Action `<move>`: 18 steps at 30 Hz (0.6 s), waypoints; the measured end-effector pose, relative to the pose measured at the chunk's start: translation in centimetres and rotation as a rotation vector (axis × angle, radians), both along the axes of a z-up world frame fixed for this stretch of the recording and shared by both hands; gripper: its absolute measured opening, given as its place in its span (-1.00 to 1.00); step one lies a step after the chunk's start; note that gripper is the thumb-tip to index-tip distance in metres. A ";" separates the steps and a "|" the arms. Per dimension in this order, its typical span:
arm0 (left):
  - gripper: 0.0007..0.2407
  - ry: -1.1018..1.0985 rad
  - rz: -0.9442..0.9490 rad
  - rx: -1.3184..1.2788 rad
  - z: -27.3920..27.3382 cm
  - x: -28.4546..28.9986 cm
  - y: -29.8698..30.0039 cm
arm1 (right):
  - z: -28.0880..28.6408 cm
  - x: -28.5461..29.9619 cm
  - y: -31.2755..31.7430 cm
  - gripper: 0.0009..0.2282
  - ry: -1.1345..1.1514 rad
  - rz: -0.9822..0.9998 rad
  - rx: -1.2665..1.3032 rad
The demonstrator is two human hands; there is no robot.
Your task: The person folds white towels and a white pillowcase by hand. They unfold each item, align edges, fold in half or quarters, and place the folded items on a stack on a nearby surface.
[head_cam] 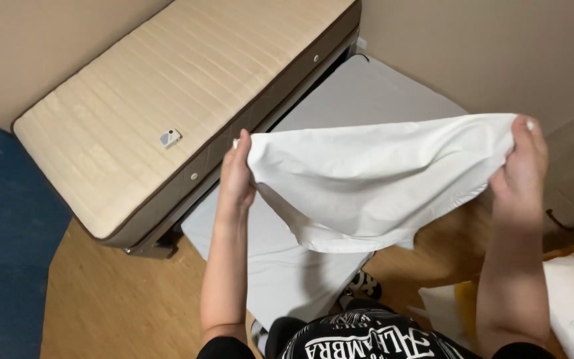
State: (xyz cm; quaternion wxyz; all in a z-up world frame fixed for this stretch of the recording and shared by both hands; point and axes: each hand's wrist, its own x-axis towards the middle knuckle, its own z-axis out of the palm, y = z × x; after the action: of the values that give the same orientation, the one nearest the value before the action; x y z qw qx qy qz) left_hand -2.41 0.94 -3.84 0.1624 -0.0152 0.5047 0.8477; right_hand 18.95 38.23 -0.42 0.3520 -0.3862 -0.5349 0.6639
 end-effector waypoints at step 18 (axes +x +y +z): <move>-0.55 0.795 -0.659 -0.170 -1.3 11.8 -6.4 | -3.0 -0.2 -36.1 -0.80 0.192 0.181 0.406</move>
State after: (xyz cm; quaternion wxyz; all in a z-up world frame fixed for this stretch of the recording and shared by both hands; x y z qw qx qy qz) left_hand 9.41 -5.48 -5.14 0.2146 0.4541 0.5725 0.6481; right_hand 18.73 2.17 -3.40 0.4107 -0.1931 -0.6538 0.6054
